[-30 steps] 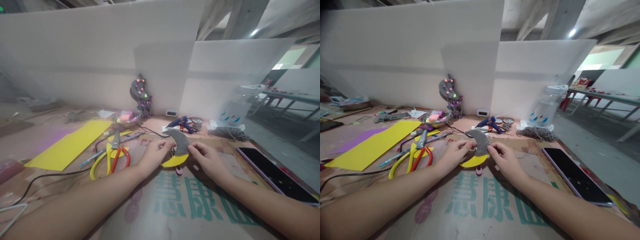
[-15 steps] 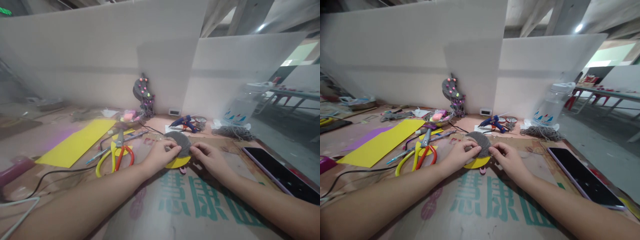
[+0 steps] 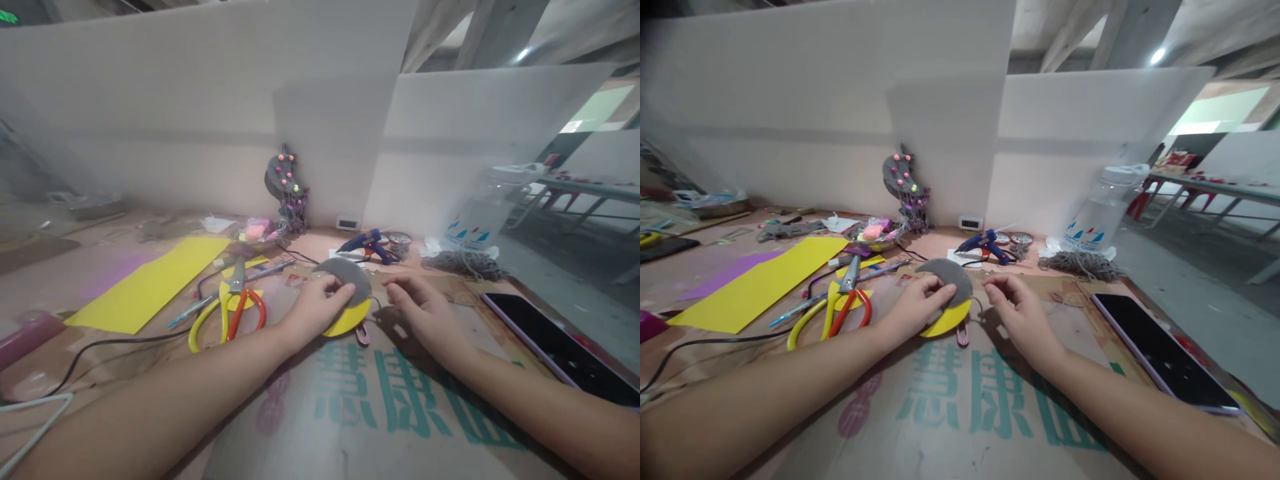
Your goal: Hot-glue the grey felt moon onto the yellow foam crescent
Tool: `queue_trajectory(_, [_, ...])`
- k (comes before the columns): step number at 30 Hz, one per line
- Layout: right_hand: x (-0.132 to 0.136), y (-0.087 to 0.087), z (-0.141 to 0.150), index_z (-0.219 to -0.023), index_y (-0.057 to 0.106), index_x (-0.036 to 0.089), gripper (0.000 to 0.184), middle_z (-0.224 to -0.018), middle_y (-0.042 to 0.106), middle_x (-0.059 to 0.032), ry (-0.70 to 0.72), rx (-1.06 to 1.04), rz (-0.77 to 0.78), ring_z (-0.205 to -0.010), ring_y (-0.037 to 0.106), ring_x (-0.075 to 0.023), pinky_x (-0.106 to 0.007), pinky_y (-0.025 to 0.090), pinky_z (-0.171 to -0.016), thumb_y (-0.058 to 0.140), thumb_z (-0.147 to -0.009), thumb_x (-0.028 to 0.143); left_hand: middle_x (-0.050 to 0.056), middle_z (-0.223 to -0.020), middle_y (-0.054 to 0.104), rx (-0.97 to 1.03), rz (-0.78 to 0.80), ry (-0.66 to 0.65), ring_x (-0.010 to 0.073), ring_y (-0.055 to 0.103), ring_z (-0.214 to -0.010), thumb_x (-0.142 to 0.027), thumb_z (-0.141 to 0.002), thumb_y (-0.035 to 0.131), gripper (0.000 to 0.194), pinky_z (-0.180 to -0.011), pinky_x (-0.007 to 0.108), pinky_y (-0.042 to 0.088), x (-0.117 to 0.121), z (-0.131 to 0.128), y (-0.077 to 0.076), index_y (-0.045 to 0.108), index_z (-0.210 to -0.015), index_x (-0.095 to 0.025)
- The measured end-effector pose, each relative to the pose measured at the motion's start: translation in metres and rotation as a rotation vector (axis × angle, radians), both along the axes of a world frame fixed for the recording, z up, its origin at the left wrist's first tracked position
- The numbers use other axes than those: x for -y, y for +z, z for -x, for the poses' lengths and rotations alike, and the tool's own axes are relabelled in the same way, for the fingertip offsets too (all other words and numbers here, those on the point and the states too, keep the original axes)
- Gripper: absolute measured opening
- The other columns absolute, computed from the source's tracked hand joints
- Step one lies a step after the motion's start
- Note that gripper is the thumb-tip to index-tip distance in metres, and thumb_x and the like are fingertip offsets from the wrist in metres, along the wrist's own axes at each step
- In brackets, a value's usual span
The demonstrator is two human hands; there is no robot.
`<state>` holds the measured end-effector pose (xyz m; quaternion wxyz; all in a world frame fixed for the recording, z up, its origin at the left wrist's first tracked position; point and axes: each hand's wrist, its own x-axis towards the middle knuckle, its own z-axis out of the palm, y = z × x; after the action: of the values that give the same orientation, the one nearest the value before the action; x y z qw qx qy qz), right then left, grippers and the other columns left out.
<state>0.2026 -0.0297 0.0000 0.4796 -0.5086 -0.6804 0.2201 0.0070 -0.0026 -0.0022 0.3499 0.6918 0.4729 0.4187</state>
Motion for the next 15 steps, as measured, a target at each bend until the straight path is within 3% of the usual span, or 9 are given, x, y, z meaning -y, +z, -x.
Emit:
queue_trajectory(2, [0.004, 0.004, -0.004, -0.078, 0.058, 0.019, 0.023, -0.069, 0.058, -0.0001, -0.062, 0.101, -0.153, -0.062, 0.053, -0.0136, -0.025, 0.042, -0.059, 0.053, -0.088, 0.038, 0.0, -0.064, 0.055, 0.038, -0.018, 0.103, 0.0149, 0.053, -0.065, -0.044, -0.08, 0.055, 0.033, -0.059, 0.026, 0.038, -0.003, 0.001, 0.0, 0.05, -0.06, -0.018])
queue_trajectory(4, [0.009, 0.007, -0.006, -0.072, 0.058, 0.019, 0.024, -0.067, 0.059, -0.0008, 0.031, 0.279, -0.203, -0.063, 0.053, -0.0137, -0.026, 0.042, -0.06, 0.053, -0.089, 0.035, 0.0, -0.064, 0.056, 0.085, -0.006, 0.141, 0.0143, 0.053, -0.065, -0.044, -0.081, 0.054, 0.033, -0.061, 0.026, 0.04, -0.005, 0.002, 0.001, 0.05, -0.06, -0.018])
queue_trajectory(7, [0.017, 0.008, -0.001, -0.093, 0.064, 0.019, 0.019, -0.08, 0.066, -0.0033, 0.304, 0.52, -0.146, -0.071, 0.057, -0.0154, -0.028, 0.043, -0.067, 0.054, -0.09, 0.034, 0.001, -0.067, 0.059, 0.113, -0.002, 0.123, 0.0146, 0.054, -0.067, -0.044, -0.081, 0.054, 0.033, -0.066, 0.026, 0.042, -0.007, 0.002, 0.0, 0.053, -0.062, -0.017])
queue_trajectory(10, [0.022, 0.006, 0.007, -0.112, 0.059, 0.02, 0.033, -0.097, 0.065, -0.0065, 0.414, 0.699, -0.093, -0.086, 0.057, -0.0194, -0.031, 0.044, -0.074, 0.06, -0.087, 0.04, 0.002, -0.072, 0.063, 0.111, 0.002, 0.108, 0.0161, 0.056, -0.071, -0.045, -0.081, 0.053, 0.032, -0.068, 0.027, 0.043, -0.007, 0.002, 0.0, 0.057, -0.067, -0.016])
queue_trajectory(15, [0.021, 0.002, 0.011, -0.087, 0.06, 0.019, 0.024, -0.09, 0.059, -0.0063, 0.371, 0.828, -0.072, -0.083, 0.054, -0.0199, -0.031, 0.043, -0.07, 0.059, -0.087, 0.042, 0.002, -0.071, 0.063, 0.107, 0.016, 0.11, 0.0166, 0.056, -0.071, -0.045, -0.079, 0.055, 0.031, -0.067, 0.027, 0.042, -0.005, 0.002, 0.002, 0.056, -0.064, -0.017])
